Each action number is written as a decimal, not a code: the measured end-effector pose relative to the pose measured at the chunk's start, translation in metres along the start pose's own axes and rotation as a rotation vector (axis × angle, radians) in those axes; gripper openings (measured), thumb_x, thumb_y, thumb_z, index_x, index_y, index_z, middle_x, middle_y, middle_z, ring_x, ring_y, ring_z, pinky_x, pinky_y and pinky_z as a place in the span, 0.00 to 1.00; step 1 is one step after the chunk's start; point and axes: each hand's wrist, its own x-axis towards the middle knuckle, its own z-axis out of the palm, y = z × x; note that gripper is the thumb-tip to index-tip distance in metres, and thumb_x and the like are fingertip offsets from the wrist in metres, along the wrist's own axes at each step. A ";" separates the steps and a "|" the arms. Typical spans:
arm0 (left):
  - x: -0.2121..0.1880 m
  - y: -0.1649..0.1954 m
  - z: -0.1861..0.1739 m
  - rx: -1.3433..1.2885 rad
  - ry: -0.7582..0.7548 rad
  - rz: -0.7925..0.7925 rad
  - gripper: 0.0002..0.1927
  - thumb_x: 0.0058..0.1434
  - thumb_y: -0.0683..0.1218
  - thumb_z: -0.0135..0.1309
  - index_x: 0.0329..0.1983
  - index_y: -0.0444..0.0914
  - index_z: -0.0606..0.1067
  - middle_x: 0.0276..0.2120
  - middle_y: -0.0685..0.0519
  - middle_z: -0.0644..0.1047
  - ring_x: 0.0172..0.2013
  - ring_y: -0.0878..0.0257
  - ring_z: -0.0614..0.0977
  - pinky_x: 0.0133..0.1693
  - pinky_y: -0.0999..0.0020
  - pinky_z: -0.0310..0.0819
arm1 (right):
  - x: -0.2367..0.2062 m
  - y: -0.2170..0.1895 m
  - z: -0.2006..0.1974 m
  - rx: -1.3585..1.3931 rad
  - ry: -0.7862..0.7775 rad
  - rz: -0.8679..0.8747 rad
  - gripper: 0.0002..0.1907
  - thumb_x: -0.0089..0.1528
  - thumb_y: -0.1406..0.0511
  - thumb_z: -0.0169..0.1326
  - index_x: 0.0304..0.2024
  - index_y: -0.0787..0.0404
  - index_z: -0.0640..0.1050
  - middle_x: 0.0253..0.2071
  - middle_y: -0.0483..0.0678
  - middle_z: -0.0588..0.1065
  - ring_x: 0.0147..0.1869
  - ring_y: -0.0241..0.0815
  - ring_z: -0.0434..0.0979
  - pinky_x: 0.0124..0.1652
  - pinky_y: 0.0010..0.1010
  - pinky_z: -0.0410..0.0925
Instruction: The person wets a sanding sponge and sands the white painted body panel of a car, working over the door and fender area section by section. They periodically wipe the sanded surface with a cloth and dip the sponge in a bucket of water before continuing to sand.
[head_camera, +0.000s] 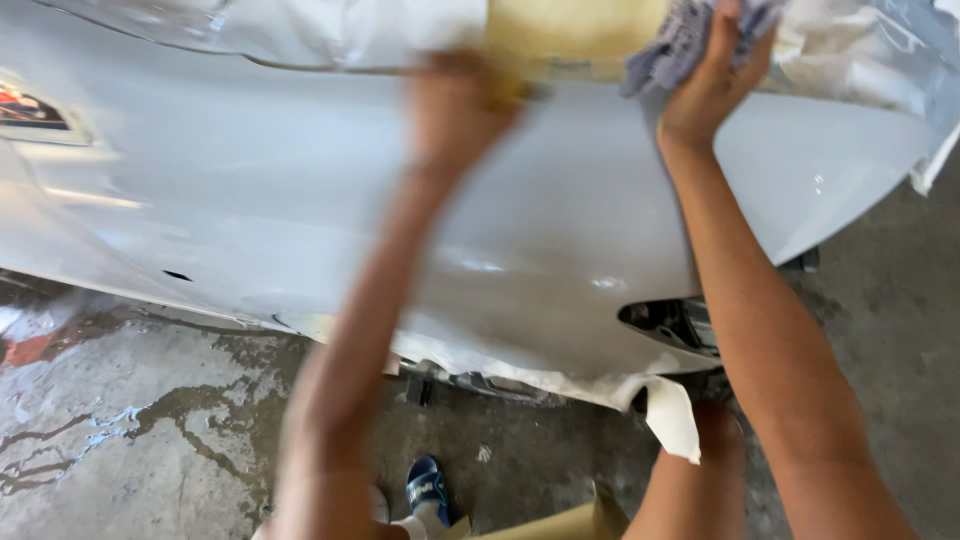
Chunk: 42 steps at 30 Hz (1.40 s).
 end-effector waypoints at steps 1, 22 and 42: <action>0.011 0.043 0.024 -0.120 0.012 0.006 0.20 0.43 0.56 0.68 0.34 0.39 0.81 0.35 0.46 0.81 0.39 0.48 0.80 0.43 0.50 0.74 | 0.002 -0.003 0.002 0.044 0.032 0.008 0.21 0.75 0.62 0.55 0.66 0.66 0.71 0.56 0.49 0.75 0.57 0.41 0.73 0.59 0.33 0.66; -0.032 -0.064 -0.026 0.125 0.105 -0.089 0.29 0.43 0.60 0.69 0.40 0.35 0.82 0.42 0.41 0.80 0.47 0.40 0.75 0.53 0.50 0.68 | 0.001 0.024 -0.021 0.020 -0.163 0.197 0.16 0.82 0.66 0.56 0.67 0.66 0.68 0.47 0.47 0.68 0.49 0.39 0.69 0.53 0.32 0.66; -0.013 -0.213 -0.140 0.480 -0.110 -0.388 0.31 0.49 0.67 0.69 0.34 0.35 0.84 0.39 0.37 0.81 0.47 0.40 0.75 0.47 0.46 0.73 | 0.001 0.044 -0.043 -0.116 -0.184 0.288 0.17 0.79 0.67 0.54 0.66 0.64 0.65 0.58 0.48 0.71 0.59 0.39 0.74 0.64 0.34 0.71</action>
